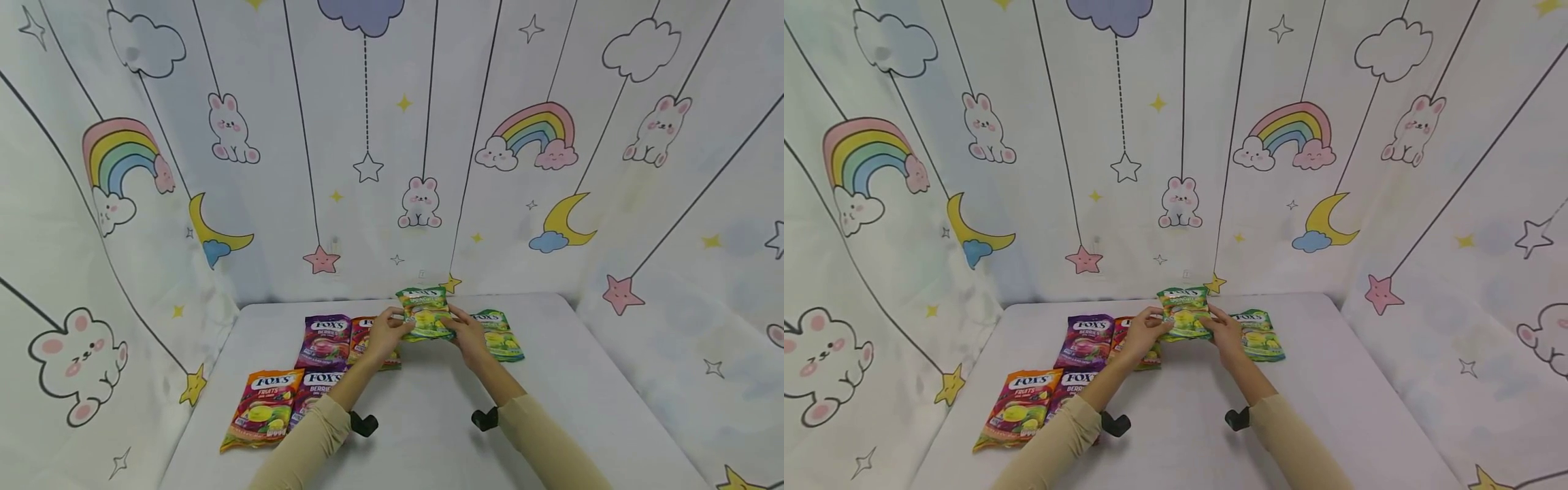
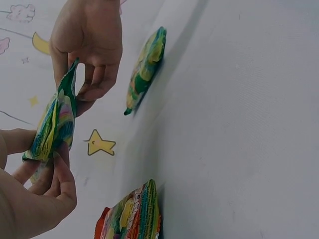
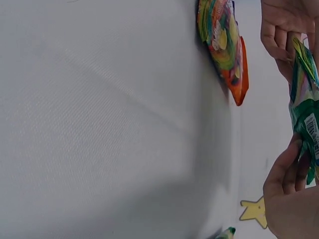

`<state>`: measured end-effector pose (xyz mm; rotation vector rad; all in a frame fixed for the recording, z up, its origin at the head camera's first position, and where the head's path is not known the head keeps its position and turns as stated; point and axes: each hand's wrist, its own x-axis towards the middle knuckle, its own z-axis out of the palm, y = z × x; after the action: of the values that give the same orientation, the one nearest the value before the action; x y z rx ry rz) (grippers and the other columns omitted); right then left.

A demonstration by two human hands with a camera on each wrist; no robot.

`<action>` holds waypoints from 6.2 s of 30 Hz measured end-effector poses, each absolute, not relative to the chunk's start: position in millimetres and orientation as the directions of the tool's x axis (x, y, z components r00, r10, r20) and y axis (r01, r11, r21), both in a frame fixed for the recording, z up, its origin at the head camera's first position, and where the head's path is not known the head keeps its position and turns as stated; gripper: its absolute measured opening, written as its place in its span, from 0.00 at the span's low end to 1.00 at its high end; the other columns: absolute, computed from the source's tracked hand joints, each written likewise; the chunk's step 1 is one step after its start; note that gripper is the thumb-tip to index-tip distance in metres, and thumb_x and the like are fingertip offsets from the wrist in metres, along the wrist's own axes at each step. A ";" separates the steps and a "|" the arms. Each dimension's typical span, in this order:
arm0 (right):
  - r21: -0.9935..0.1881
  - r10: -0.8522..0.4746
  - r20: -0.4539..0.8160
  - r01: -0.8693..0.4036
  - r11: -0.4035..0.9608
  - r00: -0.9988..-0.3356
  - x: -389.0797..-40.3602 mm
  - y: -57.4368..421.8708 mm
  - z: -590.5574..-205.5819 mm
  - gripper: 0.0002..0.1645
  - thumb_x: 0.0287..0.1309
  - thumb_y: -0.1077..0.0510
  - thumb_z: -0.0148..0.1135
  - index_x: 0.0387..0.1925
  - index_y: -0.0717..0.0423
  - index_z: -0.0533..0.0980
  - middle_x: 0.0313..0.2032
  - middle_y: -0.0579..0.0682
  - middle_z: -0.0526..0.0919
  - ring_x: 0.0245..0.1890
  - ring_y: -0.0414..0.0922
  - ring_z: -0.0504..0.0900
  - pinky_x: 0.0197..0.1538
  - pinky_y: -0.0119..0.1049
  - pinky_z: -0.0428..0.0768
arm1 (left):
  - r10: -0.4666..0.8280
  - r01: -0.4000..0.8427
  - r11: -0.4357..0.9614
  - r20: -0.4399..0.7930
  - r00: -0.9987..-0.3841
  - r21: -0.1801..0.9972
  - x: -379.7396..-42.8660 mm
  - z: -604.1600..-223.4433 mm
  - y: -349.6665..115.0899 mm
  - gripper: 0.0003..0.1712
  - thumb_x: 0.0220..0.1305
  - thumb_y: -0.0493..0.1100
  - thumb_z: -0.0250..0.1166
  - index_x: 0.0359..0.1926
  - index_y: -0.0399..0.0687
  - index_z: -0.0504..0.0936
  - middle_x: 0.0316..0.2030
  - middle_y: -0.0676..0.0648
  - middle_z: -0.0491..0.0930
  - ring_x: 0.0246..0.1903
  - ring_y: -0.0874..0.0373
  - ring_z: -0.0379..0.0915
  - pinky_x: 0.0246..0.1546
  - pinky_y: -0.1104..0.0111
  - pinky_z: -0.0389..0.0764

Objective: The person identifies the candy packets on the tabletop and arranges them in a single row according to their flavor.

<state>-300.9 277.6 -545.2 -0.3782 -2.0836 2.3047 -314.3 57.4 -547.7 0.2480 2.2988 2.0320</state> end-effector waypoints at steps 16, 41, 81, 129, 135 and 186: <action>-0.983 0.224 -0.173 0.154 -0.099 -0.959 -296.8 305.7 -551.9 0.37 0.67 0.54 0.71 0.75 0.48 0.71 0.62 0.56 0.76 0.40 0.37 0.85 0.41 0.30 0.83 | 0.215 0.073 0.060 0.058 -0.975 0.996 -310.6 -552.1 82.1 0.22 0.68 0.47 0.73 0.59 0.45 0.82 0.52 0.38 0.85 0.52 0.47 0.83 0.49 0.54 0.84; -0.984 0.276 -0.173 0.157 -0.079 -0.946 -282.7 370.6 -553.5 0.36 0.70 0.55 0.67 0.76 0.47 0.68 0.64 0.58 0.75 0.42 0.38 0.85 0.59 0.47 0.82 | 0.415 0.109 0.017 0.093 -0.905 0.994 -307.3 -560.9 133.8 0.29 0.70 0.40 0.69 0.69 0.38 0.76 0.53 0.37 0.81 0.46 0.52 0.82 0.50 0.58 0.86; -0.981 0.388 -0.185 0.148 -0.123 -0.903 -260.3 451.2 -550.4 0.38 0.70 0.54 0.69 0.77 0.51 0.68 0.39 0.36 0.86 0.39 0.34 0.85 0.48 0.32 0.84 | 0.540 0.006 0.018 -0.005 -0.842 1.000 -298.8 -549.5 218.1 0.26 0.75 0.39 0.61 0.69 0.35 0.74 0.56 0.45 0.78 0.51 0.54 0.78 0.56 0.48 0.82; -0.966 0.457 -0.254 0.248 -0.076 -0.852 -265.5 514.9 -574.3 0.32 0.78 0.58 0.55 0.79 0.49 0.63 0.68 0.56 0.69 0.46 0.34 0.78 0.52 0.34 0.81 | 0.540 -0.089 0.049 -0.101 -0.836 0.995 -278.5 -555.2 292.5 0.32 0.68 0.40 0.65 0.71 0.38 0.74 0.68 0.42 0.75 0.53 0.50 0.80 0.60 0.47 0.79; -0.961 0.461 -0.274 0.257 -0.102 -0.844 -267.5 521.0 -580.5 0.32 0.79 0.60 0.51 0.80 0.49 0.61 0.76 0.59 0.58 0.52 0.37 0.74 0.52 0.32 0.81 | 0.540 -0.112 0.042 -0.117 -0.833 0.993 -275.7 -556.1 303.0 0.32 0.68 0.39 0.65 0.71 0.39 0.74 0.69 0.41 0.73 0.55 0.53 0.78 0.61 0.47 0.78; -0.432 0.166 0.176 0.075 0.899 -0.970 -295.8 502.9 -605.0 0.36 0.79 0.49 0.38 0.74 0.73 0.60 0.72 0.78 0.59 0.72 0.74 0.58 0.67 0.79 0.55 | 0.680 0.469 0.473 0.030 -0.733 0.746 -274.1 -566.7 323.2 0.44 0.62 0.51 0.63 0.77 0.42 0.66 0.76 0.47 0.66 0.80 0.51 0.50 0.76 0.64 0.57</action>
<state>-295.8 502.9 -605.0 -0.1829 -2.8553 0.6376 -274.1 323.2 -566.7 0.9810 2.4524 1.1168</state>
